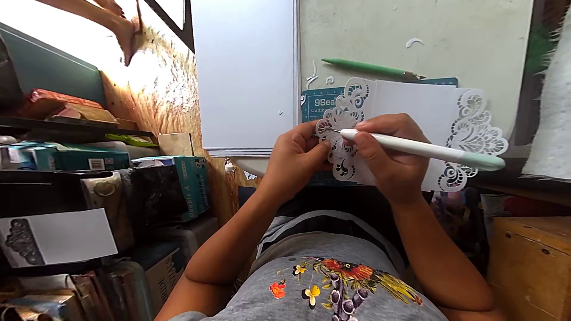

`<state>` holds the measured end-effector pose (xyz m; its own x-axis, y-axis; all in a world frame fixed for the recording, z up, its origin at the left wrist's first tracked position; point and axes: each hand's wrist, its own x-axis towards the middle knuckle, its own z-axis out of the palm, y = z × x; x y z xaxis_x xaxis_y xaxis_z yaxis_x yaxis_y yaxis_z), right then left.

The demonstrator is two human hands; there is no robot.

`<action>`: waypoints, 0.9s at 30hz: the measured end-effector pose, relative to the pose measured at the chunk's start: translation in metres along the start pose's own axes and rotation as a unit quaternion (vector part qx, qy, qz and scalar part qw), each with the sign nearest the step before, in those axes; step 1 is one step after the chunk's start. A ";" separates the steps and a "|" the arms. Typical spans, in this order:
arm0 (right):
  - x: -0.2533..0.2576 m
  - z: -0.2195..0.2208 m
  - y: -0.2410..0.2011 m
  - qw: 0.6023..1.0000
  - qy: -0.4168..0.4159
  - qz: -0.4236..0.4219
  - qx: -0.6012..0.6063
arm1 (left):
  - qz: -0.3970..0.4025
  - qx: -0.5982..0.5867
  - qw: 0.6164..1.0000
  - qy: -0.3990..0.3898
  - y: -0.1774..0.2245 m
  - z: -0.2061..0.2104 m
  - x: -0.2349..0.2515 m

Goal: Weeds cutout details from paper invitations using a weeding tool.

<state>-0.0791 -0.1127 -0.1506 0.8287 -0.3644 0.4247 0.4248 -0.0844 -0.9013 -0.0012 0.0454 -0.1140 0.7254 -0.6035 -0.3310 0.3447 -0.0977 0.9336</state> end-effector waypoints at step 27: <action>0.000 0.001 0.001 1.000 0.010 -0.011 -0.010 | -0.013 0.007 1.000 0.008 0.001 0.001 0.001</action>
<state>-0.0782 -0.1115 -0.1517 0.8120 -0.3805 0.4425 0.4350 -0.1108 -0.8936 -0.0010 0.0440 -0.1135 0.7258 -0.5873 -0.3581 0.3561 -0.1246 0.9261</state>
